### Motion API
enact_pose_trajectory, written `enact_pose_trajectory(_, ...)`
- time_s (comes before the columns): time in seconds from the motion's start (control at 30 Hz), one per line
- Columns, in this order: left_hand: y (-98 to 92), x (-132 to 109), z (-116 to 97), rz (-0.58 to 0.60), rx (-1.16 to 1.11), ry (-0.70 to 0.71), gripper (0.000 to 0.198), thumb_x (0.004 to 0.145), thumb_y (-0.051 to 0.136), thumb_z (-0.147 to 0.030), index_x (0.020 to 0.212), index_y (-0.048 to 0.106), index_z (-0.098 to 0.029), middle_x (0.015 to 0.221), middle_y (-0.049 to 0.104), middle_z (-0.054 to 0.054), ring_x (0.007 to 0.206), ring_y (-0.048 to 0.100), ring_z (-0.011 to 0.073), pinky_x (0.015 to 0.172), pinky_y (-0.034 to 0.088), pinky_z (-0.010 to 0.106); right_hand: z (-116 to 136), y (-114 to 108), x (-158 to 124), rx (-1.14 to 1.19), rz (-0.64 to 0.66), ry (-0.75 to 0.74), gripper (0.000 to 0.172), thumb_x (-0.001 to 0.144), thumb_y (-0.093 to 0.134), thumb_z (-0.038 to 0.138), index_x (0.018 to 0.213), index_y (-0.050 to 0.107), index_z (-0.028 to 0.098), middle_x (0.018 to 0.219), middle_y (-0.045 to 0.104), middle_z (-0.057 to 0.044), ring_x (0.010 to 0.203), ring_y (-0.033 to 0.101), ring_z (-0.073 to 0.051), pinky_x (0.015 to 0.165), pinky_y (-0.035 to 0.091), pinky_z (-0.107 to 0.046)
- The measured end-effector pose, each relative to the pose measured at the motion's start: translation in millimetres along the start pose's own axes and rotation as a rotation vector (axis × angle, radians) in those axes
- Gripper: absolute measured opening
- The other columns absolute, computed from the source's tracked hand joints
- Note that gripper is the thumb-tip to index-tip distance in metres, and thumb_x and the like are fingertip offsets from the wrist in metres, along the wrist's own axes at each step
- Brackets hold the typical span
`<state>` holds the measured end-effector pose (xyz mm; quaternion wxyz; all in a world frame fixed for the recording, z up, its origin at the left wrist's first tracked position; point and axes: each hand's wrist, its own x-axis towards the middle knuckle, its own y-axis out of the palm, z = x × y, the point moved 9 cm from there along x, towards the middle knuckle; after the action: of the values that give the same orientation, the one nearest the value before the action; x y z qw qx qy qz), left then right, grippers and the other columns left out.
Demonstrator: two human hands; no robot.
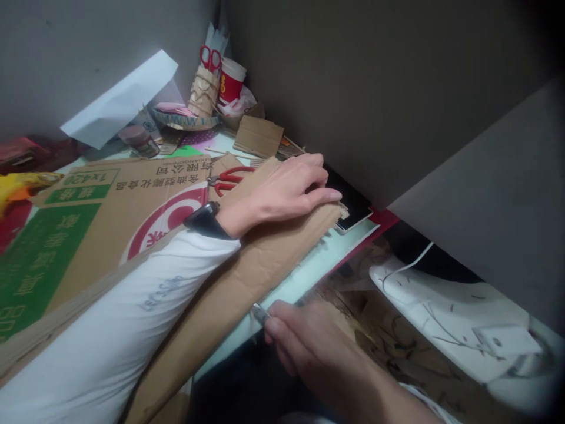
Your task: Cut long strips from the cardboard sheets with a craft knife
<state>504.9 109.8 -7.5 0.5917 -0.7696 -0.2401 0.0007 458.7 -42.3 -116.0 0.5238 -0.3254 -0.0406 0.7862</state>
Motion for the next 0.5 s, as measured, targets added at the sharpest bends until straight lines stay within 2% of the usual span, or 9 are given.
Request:
enact_pose_trajectory(0.1,7.5,0.7,5.2,0.024,-0.040,-0.003,0.038,0.096,0.052,-0.044,0.074,0.059,-0.015,0.091,0.059,0.006,0.082,0.055,0.0193,0.075,0.040,0.031,-4.2,9.6,-10.1,0.013,-0.048,-0.081,0.030,0.102,0.032,0.038,0.084,0.052,0.024,0.079,0.058,-0.002,0.075,0.054,-0.017,0.067,0.039,-0.029)
enact_pose_trajectory(0.23,15.8,1.1,12.0,0.062,-0.076,-0.025,0.036,0.095,0.053,-0.043,0.073,0.059,-0.015,0.091,0.059,0.005,0.080,0.054,0.0183,0.076,0.040,0.031,-19.4,24.0,-25.5,0.139,-0.036,-0.133,0.044,0.104,0.028,0.051,0.083,0.055,0.023,0.074,0.055,-0.001,0.070,0.053,-0.015,0.064,0.041,-0.027)
enact_pose_trajectory(0.37,9.9,0.8,15.8,0.014,-0.083,-0.050,0.035,0.095,0.055,-0.043,0.074,0.059,-0.015,0.093,0.061,0.006,0.082,0.055,0.0192,0.077,0.040,0.031,-20.8,25.2,-22.4,0.146,-0.035,-0.152,0.049,0.102,0.029,0.059,0.081,0.054,0.023,0.070,0.053,-0.001,0.071,0.052,-0.016,0.067,0.043,-0.028)
enact_pose_trajectory(0.5,5.7,0.6,17.9,-0.007,-0.090,-0.051,0.035,0.095,0.055,-0.044,0.074,0.058,-0.016,0.094,0.061,0.007,0.086,0.057,0.0203,0.079,0.040,0.032,-18.5,28.3,-16.8,0.139,-0.044,-0.130,0.049,0.102,0.029,0.059,0.085,0.060,0.025,0.072,0.057,-0.003,0.069,0.054,-0.017,0.064,0.044,-0.027)
